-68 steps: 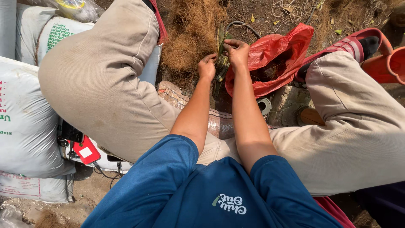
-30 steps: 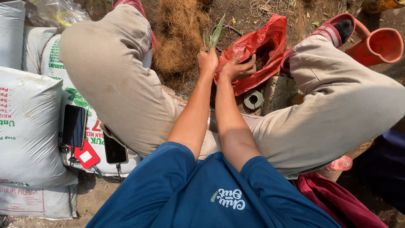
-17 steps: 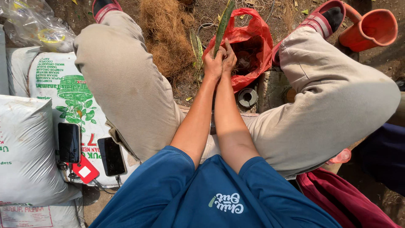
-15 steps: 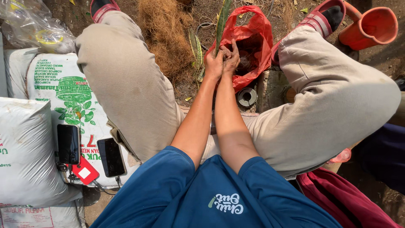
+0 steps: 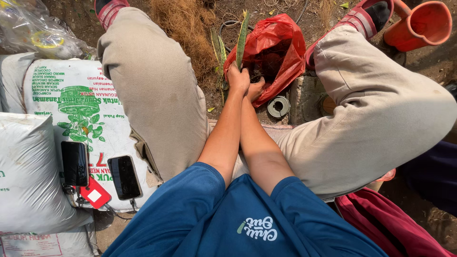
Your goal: The person sits on the ground and plants small seedlings into red plastic bags filled with soil. They hold each seedling, place it into the soil, and press the soil around the base to secure it.
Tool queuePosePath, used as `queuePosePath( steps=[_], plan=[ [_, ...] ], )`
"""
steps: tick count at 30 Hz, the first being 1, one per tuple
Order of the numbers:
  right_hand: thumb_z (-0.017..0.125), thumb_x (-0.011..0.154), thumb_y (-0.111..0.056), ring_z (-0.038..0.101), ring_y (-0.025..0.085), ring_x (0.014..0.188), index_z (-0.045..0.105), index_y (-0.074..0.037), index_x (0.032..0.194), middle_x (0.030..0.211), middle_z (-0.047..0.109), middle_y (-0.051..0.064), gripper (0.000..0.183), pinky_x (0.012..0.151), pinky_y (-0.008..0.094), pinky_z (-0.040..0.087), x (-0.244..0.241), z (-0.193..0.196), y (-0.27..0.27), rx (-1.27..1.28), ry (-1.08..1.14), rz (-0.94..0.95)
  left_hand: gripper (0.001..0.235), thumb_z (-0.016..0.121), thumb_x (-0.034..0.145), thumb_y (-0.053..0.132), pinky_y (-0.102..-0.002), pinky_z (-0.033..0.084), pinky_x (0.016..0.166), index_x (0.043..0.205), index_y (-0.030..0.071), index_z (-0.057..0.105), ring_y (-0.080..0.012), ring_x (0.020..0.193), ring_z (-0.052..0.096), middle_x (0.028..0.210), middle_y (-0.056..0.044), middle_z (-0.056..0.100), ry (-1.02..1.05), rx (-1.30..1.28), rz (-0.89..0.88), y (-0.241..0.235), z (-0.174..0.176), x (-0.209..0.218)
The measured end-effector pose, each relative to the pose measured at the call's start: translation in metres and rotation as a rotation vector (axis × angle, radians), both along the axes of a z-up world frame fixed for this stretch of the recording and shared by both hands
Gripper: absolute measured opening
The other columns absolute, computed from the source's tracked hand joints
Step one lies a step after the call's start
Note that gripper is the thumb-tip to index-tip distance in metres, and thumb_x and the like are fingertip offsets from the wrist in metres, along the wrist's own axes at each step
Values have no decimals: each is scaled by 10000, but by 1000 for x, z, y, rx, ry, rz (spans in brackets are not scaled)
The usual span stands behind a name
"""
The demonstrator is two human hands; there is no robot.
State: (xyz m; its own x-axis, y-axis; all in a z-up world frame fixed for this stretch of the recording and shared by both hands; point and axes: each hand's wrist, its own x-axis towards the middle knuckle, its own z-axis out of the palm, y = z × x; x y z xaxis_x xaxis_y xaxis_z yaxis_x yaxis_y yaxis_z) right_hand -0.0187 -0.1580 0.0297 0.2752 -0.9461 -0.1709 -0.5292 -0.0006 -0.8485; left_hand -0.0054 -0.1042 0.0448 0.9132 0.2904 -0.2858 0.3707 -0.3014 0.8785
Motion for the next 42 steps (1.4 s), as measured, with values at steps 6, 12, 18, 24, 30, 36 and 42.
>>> queuePosePath(
  steps=[6,12,18,24,30,36,42],
  plan=[
    [550,999,-272,648,310,827,599,-9,1312,1091,764,222,412,724,431,542,-3,3,3,-1,35,19,267,635,832,88,-492,532,904,1067,-40,643,-419,999,698,1022,-250,723,183,56,10,4,-7,-6],
    [570,1001,-315,676,329,853,633,-4,1270,1084,764,225,416,750,439,549,1,2,8,16,61,24,353,694,801,155,-486,535,929,1097,-34,656,-422,1038,689,1072,-263,716,196,90,-34,8,-7,-8],
    [589,1002,-357,704,349,878,667,1,1227,1077,765,228,430,777,447,556,6,9,11,16,75,23,475,735,766,226,-498,505,929,1166,-9,633,-420,1049,677,1103,-256,702,263,118,-108,12,6,2],
    [608,1004,-399,732,368,904,701,6,1185,1070,766,231,453,803,455,563,3,14,-1,30,92,-13,505,708,851,349,-476,551,963,1146,-57,654,-397,1021,739,1090,-269,756,336,-100,-81,16,14,1],
    [708,953,-418,740,346,931,730,7,1168,1061,757,227,477,838,418,552,27,19,-45,-7,246,234,652,536,964,530,-530,422,1028,1328,-8,589,-419,1179,583,1265,-282,622,357,-34,7,15,-3,5],
    [742,902,-277,748,258,912,795,-23,1131,1018,784,169,346,859,352,556,56,37,-89,127,497,678,567,399,1046,438,-515,466,993,1269,-10,667,-398,1082,642,1157,-227,681,355,-104,168,21,-18,24],
    [778,877,-219,718,185,917,753,-20,1186,1043,775,108,369,838,316,553,66,88,-110,189,510,914,562,411,1029,445,-446,560,795,1277,-6,638,-277,844,721,946,-164,759,428,-261,100,28,22,34]
  ],
)
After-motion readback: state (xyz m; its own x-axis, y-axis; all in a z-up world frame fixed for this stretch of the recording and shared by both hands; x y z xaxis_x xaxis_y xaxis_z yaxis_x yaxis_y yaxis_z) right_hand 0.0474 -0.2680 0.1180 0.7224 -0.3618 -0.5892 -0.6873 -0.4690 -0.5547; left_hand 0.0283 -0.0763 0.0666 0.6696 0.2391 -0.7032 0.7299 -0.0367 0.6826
